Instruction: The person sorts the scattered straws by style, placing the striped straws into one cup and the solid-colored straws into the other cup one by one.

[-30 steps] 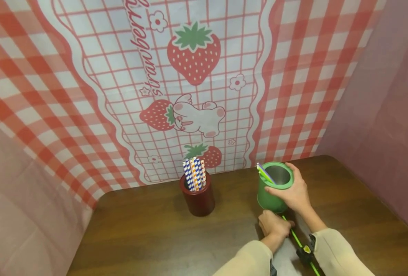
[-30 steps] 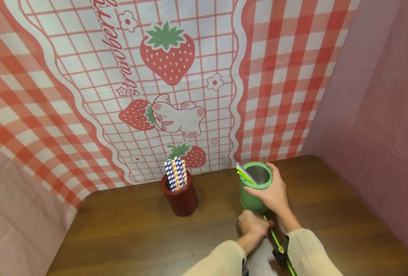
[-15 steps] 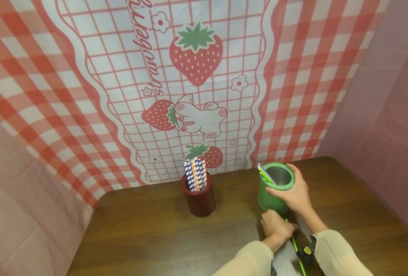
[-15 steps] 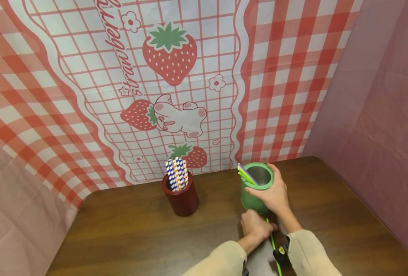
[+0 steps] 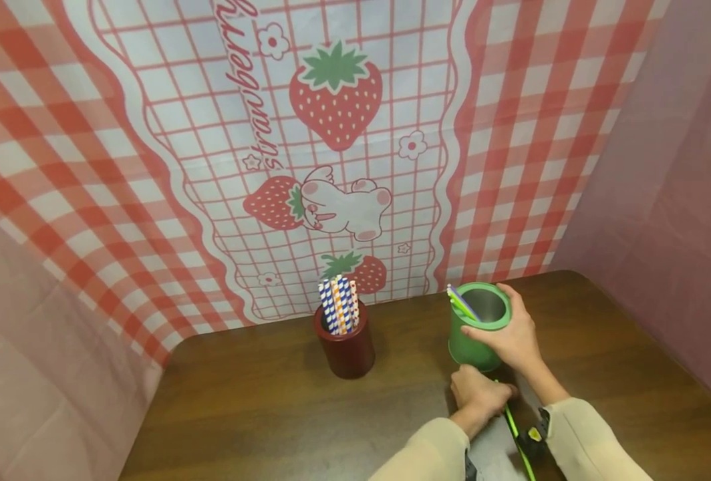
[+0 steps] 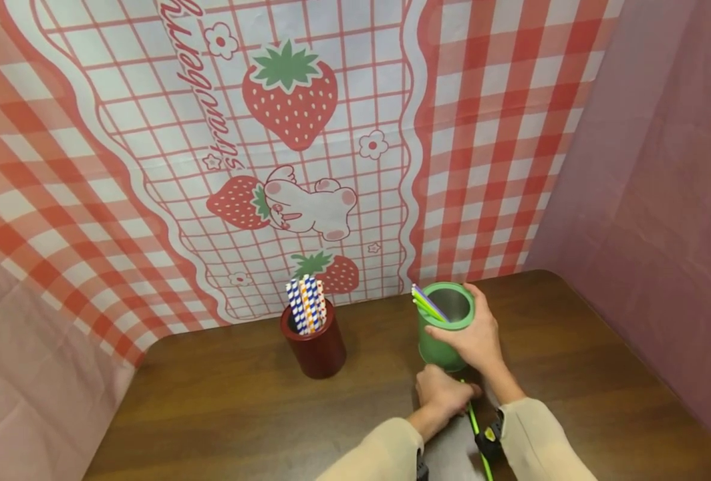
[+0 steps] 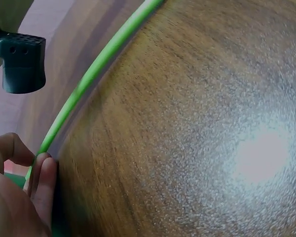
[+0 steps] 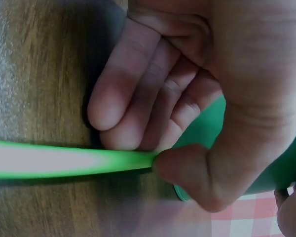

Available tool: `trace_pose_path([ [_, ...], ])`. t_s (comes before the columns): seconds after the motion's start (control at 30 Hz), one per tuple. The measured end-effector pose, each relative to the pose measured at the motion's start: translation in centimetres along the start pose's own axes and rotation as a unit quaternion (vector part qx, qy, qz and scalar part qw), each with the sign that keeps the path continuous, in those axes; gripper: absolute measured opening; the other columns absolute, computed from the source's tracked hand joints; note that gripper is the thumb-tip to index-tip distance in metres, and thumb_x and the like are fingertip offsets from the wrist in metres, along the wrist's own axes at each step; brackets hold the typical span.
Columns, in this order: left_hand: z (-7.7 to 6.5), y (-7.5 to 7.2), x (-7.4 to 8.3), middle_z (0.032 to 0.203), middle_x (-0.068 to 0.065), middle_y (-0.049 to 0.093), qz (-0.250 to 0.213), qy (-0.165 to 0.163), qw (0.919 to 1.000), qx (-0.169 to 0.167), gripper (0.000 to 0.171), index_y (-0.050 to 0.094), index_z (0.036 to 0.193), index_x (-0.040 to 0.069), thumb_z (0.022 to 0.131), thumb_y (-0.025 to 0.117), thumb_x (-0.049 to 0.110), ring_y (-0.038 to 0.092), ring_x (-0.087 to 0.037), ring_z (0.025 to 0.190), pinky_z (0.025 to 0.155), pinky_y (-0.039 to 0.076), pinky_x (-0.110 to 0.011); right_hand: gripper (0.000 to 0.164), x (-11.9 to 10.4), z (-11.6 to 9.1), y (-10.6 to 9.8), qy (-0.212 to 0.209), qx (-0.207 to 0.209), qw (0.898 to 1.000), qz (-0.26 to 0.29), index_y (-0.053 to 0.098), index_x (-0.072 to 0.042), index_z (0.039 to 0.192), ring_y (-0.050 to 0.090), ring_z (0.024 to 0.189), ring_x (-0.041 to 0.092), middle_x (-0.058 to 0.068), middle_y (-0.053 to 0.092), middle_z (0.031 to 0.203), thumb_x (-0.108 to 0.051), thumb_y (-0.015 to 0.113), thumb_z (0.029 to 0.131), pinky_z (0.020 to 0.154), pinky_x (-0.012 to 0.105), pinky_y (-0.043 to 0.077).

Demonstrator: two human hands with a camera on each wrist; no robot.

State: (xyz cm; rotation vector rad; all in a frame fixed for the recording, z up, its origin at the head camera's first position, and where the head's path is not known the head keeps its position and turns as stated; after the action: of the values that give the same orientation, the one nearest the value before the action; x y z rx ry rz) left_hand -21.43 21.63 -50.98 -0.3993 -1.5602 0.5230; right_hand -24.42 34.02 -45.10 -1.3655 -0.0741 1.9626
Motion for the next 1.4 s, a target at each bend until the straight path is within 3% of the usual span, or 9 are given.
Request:
trace_pose_path([
  [0.13, -0.1, 0.1, -0.2, 0.029, 0.005, 0.042, -0.051, -0.039, 0.9978, -0.016, 0.034, 0.054, 0.043, 0.018, 0.044, 0.087, 0.016, 0.041, -0.007, 0.025, 0.032, 0.037, -0.021, 0.101, -0.2, 0.1, -0.1, -0.004, -0.001, 1.0, 0.001, 0.035, -0.008, 0.143, 0.055, 0.1, 0.032, 0.022, 0.057, 0.118, -0.024, 0.092, 0.06, 0.076, 0.041, 0.041],
  [0.27, -0.1, 0.2, -0.5, 0.029, 0.005, 0.043, -0.078, -0.068, 0.9944, -0.02, 0.033, 0.054, 0.042, 0.017, 0.044, 0.086, 0.012, 0.039, -0.006, 0.022, 0.026, 0.031, -0.021, 0.102, -0.3, 0.0, -0.1, -0.003, -0.003, 1.0, -0.001, 0.035, -0.007, 0.143, 0.054, 0.1, 0.034, 0.023, 0.056, 0.119, -0.025, 0.092, 0.061, 0.075, 0.043, 0.041],
  [0.4, -0.1, 0.4, -1.1, 0.031, 0.003, 0.046, -0.103, -0.094, 0.9896, -0.033, 0.029, 0.056, 0.045, 0.013, 0.046, 0.085, 0.01, 0.042, -0.007, 0.023, 0.026, 0.035, -0.023, 0.102, -0.1, -0.1, -0.1, 0.002, -0.005, 1.0, -0.003, 0.034, -0.006, 0.143, 0.054, 0.101, 0.034, 0.024, 0.056, 0.119, -0.025, 0.091, 0.061, 0.076, 0.045, 0.042],
  [0.6, 0.5, -0.3, -1.8, 0.034, -0.001, 0.05, -0.173, -0.126, 0.9751, -0.059, 0.02, 0.058, 0.049, 0.009, 0.051, 0.076, 0.0, 0.047, -0.009, 0.026, 0.031, 0.043, -0.027, 0.102, -0.2, -0.1, -0.1, 0.004, -0.005, 1.0, -0.002, 0.034, -0.006, 0.143, 0.054, 0.101, 0.035, 0.025, 0.055, 0.119, -0.025, 0.091, 0.061, 0.076, 0.045, 0.041],
  [0.83, 2.0, -2.7, -1.8, 0.036, 0.003, 0.045, -0.223, -0.132, 0.9636, -0.065, 0.018, 0.055, 0.05, 0.01, 0.055, 0.064, -0.004, 0.043, -0.006, 0.028, 0.035, 0.047, -0.028, 0.101, -0.2, -0.1, -0.2, 0.007, -0.004, 1.0, -0.004, 0.034, -0.007, 0.143, 0.054, 0.098, 0.035, 0.026, 0.056, 0.116, -0.024, 0.091, 0.061, 0.073, 0.043, 0.041],
  [1.07, 4.9, -5.2, -1.5, 0.041, 0.002, 0.046, -0.287, -0.127, 0.9472, -0.067, 0.015, 0.055, 0.053, 0.007, 0.06, 0.062, -0.004, 0.043, -0.006, 0.03, 0.036, 0.048, -0.027, 0.102, 0.0, -0.2, -0.1, 0.009, -0.007, 1.0, 0.001, 0.034, -0.007, 0.143, 0.054, 0.098, 0.034, 0.025, 0.057, 0.115, -0.024, 0.091, 0.061, 0.073, 0.043, 0.042],
  [1.4, 8.6, -10.6, 1.3, 0.048, -0.003, 0.052, -0.348, -0.113, 0.9296, -0.047, 0.006, 0.056, 0.066, 0.004, 0.062, 0.058, 0.001, 0.049, -0.008, 0.036, 0.039, 0.048, -0.023, 0.103, -0.2, -0.1, -0.1, 0.009, -0.003, 1.0, 0.005, 0.035, -0.007, 0.143, 0.054, 0.1, 0.034, 0.025, 0.057, 0.116, -0.025, 0.092, 0.059, 0.075, 0.045, 0.042],
])
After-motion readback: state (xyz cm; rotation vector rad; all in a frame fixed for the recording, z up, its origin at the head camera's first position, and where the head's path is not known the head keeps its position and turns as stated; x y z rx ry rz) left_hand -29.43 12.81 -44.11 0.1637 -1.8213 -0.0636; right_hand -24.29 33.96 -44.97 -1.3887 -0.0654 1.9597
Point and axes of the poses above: each hand's wrist, its own z-axis towards the middle knuckle, its own y-axis out of the palm, x = y × z, the point moved 6 cm from there along z, towards the middle knuckle
